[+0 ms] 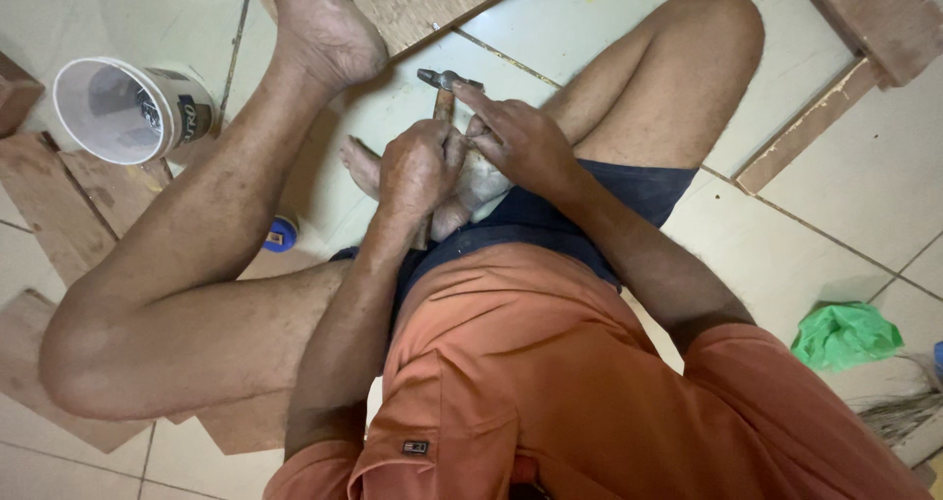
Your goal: The person sits on the floor assembling a wooden frame. They take nails from a plastic cup, position a nail on the wood, and hammer it in with a hammer, repeating this on the frame pieces while moving boards aside to reach the work area.
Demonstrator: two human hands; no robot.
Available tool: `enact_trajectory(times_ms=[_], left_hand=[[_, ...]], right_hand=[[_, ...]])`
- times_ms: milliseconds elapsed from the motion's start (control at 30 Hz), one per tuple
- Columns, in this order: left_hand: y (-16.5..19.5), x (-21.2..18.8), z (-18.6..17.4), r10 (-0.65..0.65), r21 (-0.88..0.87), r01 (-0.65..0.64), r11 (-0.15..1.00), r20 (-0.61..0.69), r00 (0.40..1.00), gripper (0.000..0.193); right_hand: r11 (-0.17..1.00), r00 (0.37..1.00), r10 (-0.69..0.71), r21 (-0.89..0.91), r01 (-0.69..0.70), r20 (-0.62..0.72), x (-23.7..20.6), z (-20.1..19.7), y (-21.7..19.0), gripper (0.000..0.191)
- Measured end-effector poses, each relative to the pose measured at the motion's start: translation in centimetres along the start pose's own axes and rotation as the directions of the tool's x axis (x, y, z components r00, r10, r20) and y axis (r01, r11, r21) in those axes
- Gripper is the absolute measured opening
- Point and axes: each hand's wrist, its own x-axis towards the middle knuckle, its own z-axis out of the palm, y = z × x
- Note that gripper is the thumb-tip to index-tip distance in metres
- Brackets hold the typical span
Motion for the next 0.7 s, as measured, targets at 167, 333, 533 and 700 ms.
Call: enact_trajectory(times_ms=[167,333,533,700], left_hand=[[-0.6,0.0,0.5,0.002,-0.024,-0.002,1.0,0.002,1.0,0.022],[-1.3,-0.1,1.2,0.002,-0.066,0.001,0.998,0.044,0.999,0.023],[-2.6,0.4,2.6,-0.071,-0.2,0.091,0.976,0.102,0.992,0.025],[-4.5,-0.5,3.4,-0.19,-0.167,0.188,0.968,0.006,0.982,0.022]], right_hand=[[0.999,0.999,0.027,-0.037,-0.025,0.039,-0.4,1.1,0.8,0.077],[1.0,1.0,0.001,-0.027,-0.001,0.019,-0.7,1.9,1.5,0.079],[0.988,0.983,0.097,-0.138,-0.075,0.158,0.2,2.5,2.5,0.078],[0.87,0.851,0.477,0.019,-0.492,0.22,3.1,2.1,6.8,0.081]])
